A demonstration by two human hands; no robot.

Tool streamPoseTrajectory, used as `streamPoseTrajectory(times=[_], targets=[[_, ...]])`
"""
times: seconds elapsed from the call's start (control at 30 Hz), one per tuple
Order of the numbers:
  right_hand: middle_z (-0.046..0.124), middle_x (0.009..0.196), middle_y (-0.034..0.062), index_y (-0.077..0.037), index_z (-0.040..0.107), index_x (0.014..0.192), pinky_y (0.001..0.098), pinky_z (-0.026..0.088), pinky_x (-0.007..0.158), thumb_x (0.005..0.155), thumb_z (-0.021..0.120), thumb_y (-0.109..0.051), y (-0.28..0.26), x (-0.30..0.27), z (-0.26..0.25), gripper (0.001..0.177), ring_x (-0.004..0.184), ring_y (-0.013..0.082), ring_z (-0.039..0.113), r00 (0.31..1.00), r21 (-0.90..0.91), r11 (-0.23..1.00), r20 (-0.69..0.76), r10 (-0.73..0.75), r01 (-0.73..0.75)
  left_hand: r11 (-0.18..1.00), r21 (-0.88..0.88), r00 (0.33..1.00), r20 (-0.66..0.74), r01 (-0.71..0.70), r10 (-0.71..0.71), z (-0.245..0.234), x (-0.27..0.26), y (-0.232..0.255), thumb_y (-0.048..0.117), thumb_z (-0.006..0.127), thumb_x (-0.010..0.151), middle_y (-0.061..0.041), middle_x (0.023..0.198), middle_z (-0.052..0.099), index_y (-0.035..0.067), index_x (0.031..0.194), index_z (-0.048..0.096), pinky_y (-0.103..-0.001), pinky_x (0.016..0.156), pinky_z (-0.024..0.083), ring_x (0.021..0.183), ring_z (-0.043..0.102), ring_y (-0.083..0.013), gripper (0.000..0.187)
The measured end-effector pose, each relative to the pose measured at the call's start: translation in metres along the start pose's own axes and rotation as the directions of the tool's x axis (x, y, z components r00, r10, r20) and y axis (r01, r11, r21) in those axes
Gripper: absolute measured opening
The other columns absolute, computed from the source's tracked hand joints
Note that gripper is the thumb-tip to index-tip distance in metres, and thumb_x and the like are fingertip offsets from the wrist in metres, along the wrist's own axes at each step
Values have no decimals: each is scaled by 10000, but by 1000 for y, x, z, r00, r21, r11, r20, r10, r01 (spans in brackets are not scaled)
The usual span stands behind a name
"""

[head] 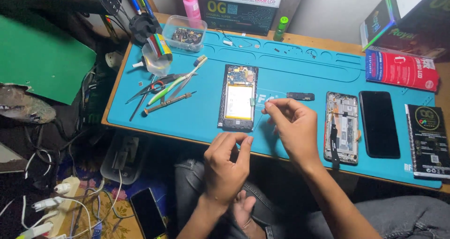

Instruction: Disassembling a smartphone by prying out the battery and other internal components using a prying tool and hands.

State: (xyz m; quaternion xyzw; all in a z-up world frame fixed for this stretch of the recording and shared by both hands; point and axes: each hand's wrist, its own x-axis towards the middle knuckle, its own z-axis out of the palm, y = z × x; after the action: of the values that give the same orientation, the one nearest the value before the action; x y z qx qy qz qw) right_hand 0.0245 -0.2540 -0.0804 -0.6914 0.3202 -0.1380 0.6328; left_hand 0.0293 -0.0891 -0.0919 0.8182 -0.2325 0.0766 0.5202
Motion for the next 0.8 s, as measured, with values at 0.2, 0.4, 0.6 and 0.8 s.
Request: streamPoseTrajectory(times=[0.2,0.4,0.6,0.8], targets=[[770,783,14,-44,800,1045,222,472,533,962,797,-145,15,28,17,130,573,48,547,998,2,998,-8,-60,60,986,108,991,-24,-125,129,6,15,-12,59,748,985,-66,849,725,56,928,707,-401,708,502,743,627,-272,70],[774,814,13,-48,781,1116,223,444,541,956,785,-123,12,39,26,177,615,31,536,997,-28,997,-22,-79,78,962,225,983,-64,-156,175,11,29,-18,102,803,964,-32,893,737,110,910,743,-413,696,436,785,618,-275,81],[750,879,-4,-75,774,1017,185,431,600,966,802,-113,21,45,31,69,664,19,513,977,-89,978,-86,-196,188,938,261,959,-101,-230,263,19,38,-33,135,815,967,-21,894,686,126,907,764,-401,700,424,784,577,-257,79],[709,832,-44,-92,775,972,192,401,591,966,801,-110,23,46,36,33,657,14,464,967,-118,974,-146,-207,191,932,240,944,-122,-272,307,24,34,-43,145,799,992,-56,983,678,100,982,787,-378,757,504,835,602,-253,48]])
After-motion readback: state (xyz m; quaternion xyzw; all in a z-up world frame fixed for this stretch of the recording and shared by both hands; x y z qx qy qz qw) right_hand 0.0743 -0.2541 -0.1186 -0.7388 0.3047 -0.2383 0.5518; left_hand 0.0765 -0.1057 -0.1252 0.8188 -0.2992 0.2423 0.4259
